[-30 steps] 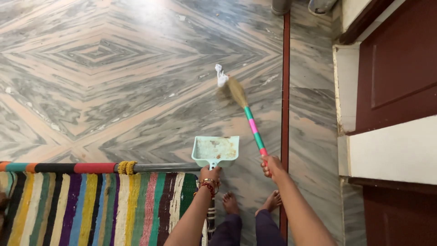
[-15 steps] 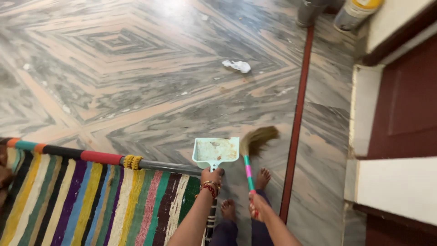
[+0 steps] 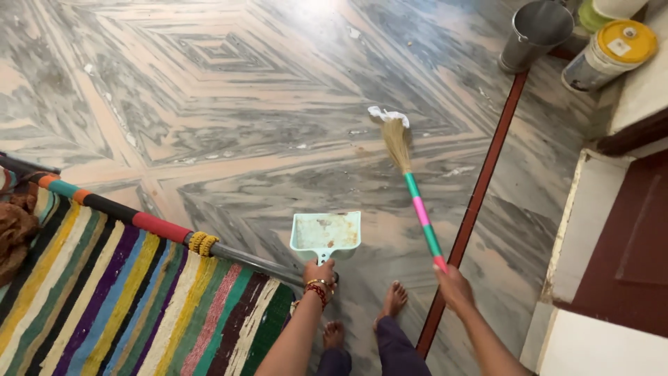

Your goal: Sweeping the floor with a broom and collecting dust in a dustpan.

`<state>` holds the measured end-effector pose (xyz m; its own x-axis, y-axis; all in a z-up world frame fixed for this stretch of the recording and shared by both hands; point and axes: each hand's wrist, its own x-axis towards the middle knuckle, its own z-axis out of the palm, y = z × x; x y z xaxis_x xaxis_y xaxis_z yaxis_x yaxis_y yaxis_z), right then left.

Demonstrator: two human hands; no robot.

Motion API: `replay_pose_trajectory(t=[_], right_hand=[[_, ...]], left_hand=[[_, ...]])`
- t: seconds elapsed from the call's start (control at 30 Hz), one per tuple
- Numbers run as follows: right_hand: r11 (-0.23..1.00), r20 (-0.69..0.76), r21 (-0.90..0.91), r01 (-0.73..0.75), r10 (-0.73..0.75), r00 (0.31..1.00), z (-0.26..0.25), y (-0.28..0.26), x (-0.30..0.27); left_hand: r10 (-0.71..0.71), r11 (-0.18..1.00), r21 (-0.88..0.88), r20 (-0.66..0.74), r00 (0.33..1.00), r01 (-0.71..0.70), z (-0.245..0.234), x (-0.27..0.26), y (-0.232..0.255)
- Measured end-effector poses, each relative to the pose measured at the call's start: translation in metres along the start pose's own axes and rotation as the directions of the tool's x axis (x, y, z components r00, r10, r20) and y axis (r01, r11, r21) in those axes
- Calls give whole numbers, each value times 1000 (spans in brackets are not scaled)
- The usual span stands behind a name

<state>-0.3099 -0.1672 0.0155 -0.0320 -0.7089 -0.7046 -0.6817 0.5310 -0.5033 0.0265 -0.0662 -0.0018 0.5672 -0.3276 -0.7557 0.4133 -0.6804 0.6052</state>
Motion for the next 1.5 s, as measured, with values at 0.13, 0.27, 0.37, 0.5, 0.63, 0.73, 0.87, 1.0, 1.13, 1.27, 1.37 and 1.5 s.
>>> replay_pose_trajectory(t=[0.13,0.27,0.37,0.5,0.63,0.73,0.87,1.0,1.13,1.27,1.37,1.5], right_hand=[[905,39,-415,93,-85,996,-75,87,11],[701,160,-699,142,-40,986,-150,100,-15],[568,247,-795,210,-13,969,-181,102,13],[233,362,-898,372,-86,928,-179,61,51],[229,291,-891,391,-373,881,-135,39,120],[235,112,-932,275,-535,837,-98,-20,128],[481,12,-832,276,-482,876,-65,-95,120],[781,-22,-594,195,-259,966,-64,-124,112],[780,30,-545,309,-350,936,-76,-78,109],[689,227,-641,339,-251,941,-104,-30,105],[534,287,-758,374,-242,927,-120,-25,112],[291,471,-783,550,-301,829,-105,-46,161]], left_hand=[[18,999,-31,23,1000,-17,14,-27,31],[-21,976,-219,-13,1000,17,26,-13,26],[-63,972,-229,-24,998,56,33,-20,38],[-35,958,-287,-31,999,25,34,-9,26],[-74,960,-277,-64,995,53,32,-13,23],[-73,951,-304,-56,996,52,23,-10,14],[-93,963,-264,-111,989,61,10,-16,24],[-140,947,-311,-160,977,85,10,-11,35],[-143,942,-326,-164,976,83,16,2,47],[-100,963,-266,-166,981,53,14,24,48],[-88,962,-269,-137,987,49,10,45,53],[-128,973,-212,-172,977,90,3,54,73]])
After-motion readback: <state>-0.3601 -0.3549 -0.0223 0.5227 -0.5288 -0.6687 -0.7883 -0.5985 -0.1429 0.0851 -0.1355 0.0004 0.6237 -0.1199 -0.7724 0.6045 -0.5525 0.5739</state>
